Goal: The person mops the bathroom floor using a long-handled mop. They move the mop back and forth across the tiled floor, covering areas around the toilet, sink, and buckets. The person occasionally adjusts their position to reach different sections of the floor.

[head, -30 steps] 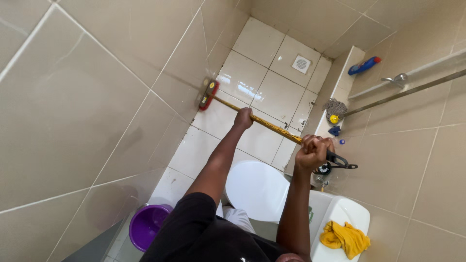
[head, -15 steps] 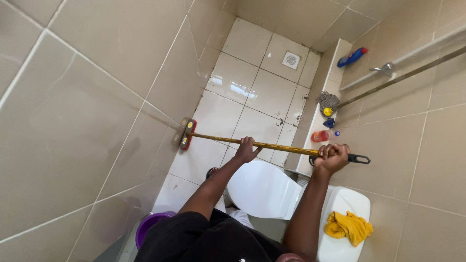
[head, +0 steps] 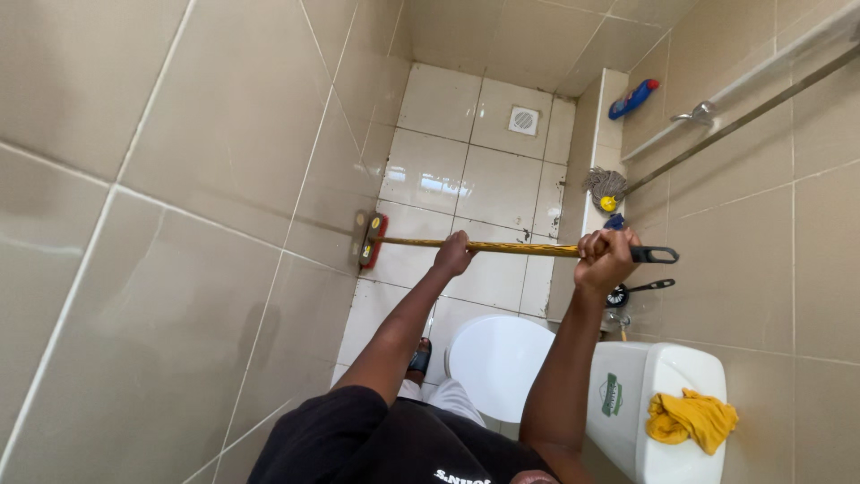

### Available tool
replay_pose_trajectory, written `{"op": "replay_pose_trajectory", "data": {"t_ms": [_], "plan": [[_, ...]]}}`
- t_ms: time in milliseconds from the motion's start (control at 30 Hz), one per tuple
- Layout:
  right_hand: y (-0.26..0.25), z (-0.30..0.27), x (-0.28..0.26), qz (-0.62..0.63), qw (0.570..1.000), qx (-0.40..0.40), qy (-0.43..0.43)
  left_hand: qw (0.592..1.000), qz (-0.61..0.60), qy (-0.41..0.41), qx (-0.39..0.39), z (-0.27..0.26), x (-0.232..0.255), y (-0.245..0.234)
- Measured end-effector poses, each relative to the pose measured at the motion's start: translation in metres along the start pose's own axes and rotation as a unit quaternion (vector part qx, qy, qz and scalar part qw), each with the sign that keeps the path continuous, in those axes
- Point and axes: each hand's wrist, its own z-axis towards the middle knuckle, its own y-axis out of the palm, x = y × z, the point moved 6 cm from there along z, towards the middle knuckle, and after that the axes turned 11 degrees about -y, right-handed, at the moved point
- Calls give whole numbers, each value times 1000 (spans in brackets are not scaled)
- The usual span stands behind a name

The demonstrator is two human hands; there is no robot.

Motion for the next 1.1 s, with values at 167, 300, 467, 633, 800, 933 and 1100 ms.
{"op": "replay_pose_trajectory", "data": {"t_ms": [167,300,467,633,800,933,1100], "plan": [[-9,11,9,-17,998,34,53,999,-17,28,-30,-35,-20,16],[3,8,13,-20,999,48,17,1000,-16,-7,-19,-32,-32,19],[56,26,24,-9,1000,18,2,995,71,-74,-13,20,-31,0],[107,19,38,24,995,-72,-64,994,45,-85,57,85,-40,-41],[109,77,80,43,995,-76,-46,987,-11,-79,136,150,-7,-59],[81,186,115,44,996,-81,11,988,-36,-68,134,178,32,-40],[25,266,161,17,996,-28,88,986,-9,-136,98,191,54,3]]}}
